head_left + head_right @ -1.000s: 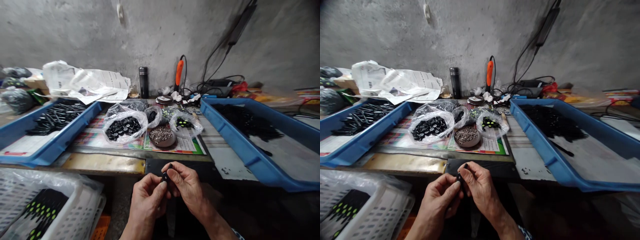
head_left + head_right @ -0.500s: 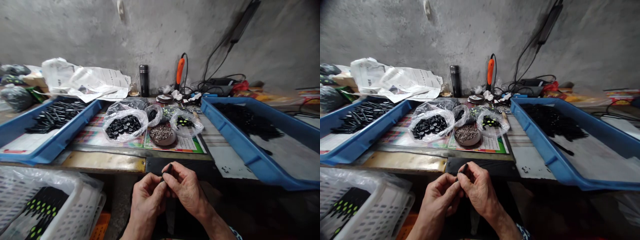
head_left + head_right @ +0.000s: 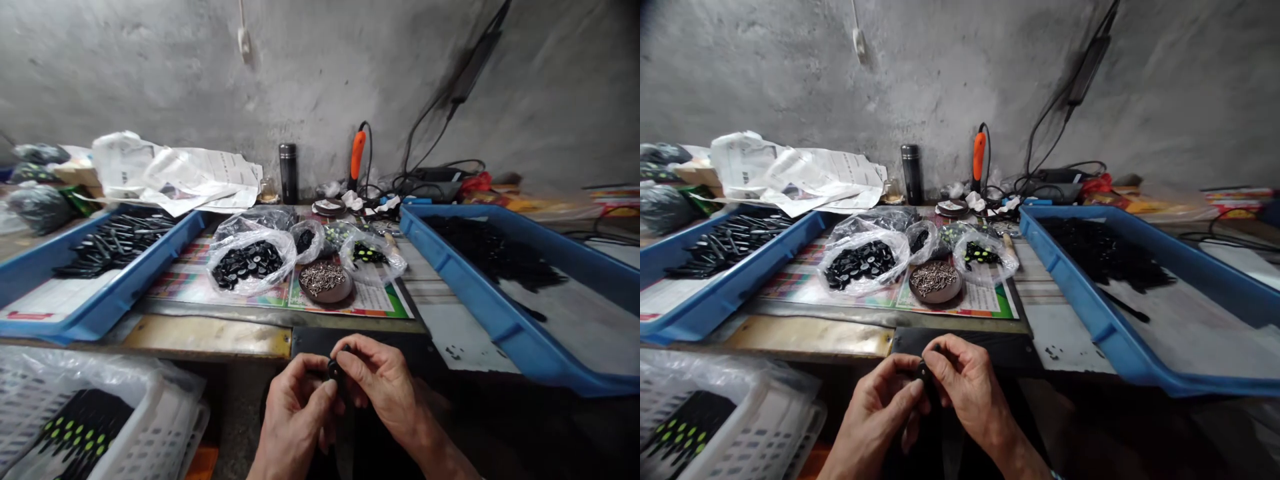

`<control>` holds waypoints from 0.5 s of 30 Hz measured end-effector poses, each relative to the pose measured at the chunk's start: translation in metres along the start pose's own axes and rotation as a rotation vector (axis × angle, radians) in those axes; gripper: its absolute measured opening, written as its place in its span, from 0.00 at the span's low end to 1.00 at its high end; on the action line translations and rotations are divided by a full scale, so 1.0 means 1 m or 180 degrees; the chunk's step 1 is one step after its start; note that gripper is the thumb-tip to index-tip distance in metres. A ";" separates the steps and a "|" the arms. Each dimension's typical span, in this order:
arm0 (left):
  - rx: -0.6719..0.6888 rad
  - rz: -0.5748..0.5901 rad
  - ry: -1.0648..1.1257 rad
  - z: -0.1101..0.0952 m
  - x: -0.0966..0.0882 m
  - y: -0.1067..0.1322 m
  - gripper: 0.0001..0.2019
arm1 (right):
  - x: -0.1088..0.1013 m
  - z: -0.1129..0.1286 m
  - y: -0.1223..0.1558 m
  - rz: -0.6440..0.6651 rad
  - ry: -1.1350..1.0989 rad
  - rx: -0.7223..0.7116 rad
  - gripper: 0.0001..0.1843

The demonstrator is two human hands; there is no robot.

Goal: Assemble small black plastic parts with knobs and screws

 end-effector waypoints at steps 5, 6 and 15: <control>0.1151 -0.0317 -0.0997 -0.027 -0.003 0.000 0.13 | -0.010 0.005 0.001 -0.0394 0.0212 -0.0193 0.21; 0.1463 -0.0428 -0.1159 -0.034 -0.002 0.001 0.12 | -0.013 0.007 0.000 -0.0503 0.0301 -0.0274 0.21; 0.2724 -0.0583 -0.1608 -0.051 0.014 0.001 0.15 | -0.029 0.023 -0.005 -0.0956 0.0962 -0.0753 0.22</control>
Point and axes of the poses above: each hand's wrist, its own y-axis away from the middle knuckle, its own x-axis out of the palm, z = x × y, the point moved 9 cm from there along -y, towards the middle knuckle, and after that the axes turned 3 degrees about y, right-handed, at the moved point
